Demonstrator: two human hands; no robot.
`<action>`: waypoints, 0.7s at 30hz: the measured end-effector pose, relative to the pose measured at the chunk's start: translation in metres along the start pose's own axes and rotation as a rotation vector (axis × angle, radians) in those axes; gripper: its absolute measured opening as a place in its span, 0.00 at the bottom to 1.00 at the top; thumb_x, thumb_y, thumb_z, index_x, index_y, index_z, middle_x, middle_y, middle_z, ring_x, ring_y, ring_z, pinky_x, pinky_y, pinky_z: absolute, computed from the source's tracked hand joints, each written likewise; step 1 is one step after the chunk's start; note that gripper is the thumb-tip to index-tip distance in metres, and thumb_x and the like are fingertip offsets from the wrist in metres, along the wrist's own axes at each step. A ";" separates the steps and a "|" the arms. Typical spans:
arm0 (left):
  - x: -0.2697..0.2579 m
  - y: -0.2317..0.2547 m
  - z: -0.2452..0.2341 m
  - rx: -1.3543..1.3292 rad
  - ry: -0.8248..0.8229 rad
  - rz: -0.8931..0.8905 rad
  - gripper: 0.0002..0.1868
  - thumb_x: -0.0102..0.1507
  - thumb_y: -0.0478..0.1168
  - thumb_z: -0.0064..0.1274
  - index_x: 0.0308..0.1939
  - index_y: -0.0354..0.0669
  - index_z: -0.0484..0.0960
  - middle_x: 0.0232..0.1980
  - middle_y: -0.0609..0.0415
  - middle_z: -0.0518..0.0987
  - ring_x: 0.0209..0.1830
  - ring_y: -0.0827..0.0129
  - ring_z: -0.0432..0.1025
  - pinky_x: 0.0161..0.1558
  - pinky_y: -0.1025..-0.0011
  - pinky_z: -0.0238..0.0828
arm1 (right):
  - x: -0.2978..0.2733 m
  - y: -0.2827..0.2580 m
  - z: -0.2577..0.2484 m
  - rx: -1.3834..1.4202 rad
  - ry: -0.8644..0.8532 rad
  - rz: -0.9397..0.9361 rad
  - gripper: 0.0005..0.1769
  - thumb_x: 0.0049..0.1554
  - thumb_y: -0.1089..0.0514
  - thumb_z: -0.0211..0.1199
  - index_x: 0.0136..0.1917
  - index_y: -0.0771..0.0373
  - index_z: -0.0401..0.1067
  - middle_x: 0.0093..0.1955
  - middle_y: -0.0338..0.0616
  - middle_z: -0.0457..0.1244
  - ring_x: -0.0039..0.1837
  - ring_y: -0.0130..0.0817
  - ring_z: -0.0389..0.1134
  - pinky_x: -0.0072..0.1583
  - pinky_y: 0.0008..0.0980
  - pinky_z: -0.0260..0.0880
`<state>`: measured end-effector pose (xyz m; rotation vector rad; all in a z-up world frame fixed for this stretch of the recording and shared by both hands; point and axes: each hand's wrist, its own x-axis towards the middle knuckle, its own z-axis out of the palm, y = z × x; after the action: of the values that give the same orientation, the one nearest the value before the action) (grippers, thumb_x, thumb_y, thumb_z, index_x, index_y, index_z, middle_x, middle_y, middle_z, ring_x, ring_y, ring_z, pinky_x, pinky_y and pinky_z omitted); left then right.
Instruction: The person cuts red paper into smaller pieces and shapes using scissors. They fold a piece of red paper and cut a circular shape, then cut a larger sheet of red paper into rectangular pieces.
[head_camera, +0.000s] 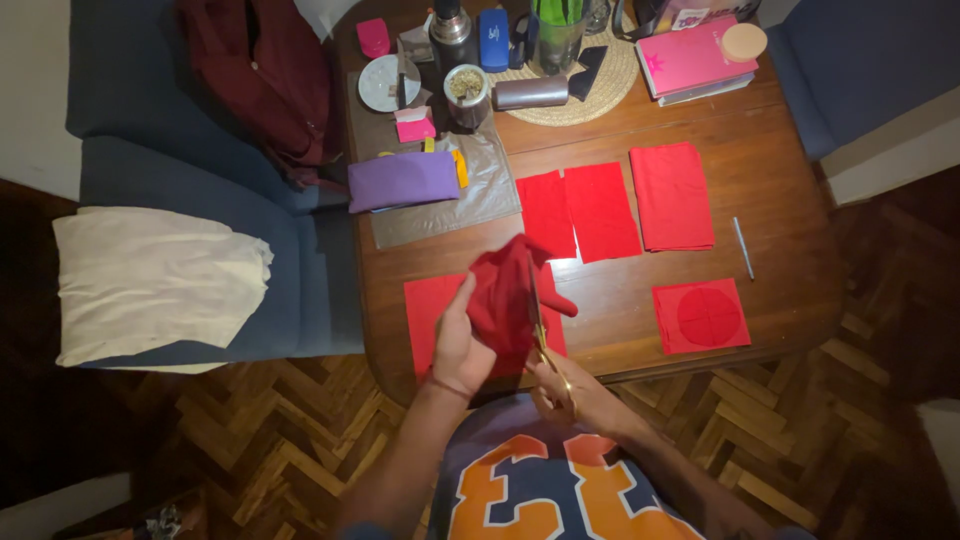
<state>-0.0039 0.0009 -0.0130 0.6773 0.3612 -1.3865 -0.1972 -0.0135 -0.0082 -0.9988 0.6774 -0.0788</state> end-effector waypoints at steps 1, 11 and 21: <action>0.000 -0.001 -0.001 0.002 -0.003 -0.002 0.24 0.74 0.51 0.48 0.66 0.39 0.81 0.64 0.44 0.83 0.62 0.55 0.78 0.67 0.57 0.73 | -0.004 -0.003 0.000 0.000 0.003 -0.003 0.23 0.68 0.33 0.51 0.47 0.52 0.58 0.28 0.34 0.47 0.29 0.21 0.48 0.33 0.25 0.40; 0.002 0.008 -0.017 0.515 0.050 0.650 0.27 0.55 0.32 0.71 0.56 0.42 0.78 0.53 0.44 0.85 0.47 0.60 0.81 0.48 0.62 0.84 | -0.014 0.018 -0.016 0.011 -0.031 0.207 0.22 0.69 0.36 0.53 0.48 0.55 0.59 0.25 0.36 0.47 0.27 0.23 0.42 0.31 0.27 0.35; -0.047 0.020 0.045 1.173 -0.371 0.741 0.08 0.68 0.42 0.60 0.38 0.46 0.78 0.35 0.61 0.78 0.35 0.76 0.71 0.41 0.76 0.68 | -0.042 0.042 -0.022 0.009 -0.023 0.027 0.09 0.62 0.65 0.52 0.43 0.57 0.54 0.28 0.42 0.51 0.25 0.30 0.60 0.27 0.32 0.62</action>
<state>0.0006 0.0101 0.0544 1.2856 -1.0069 -0.8559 -0.2530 0.0087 -0.0289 -0.9799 0.6686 -0.0463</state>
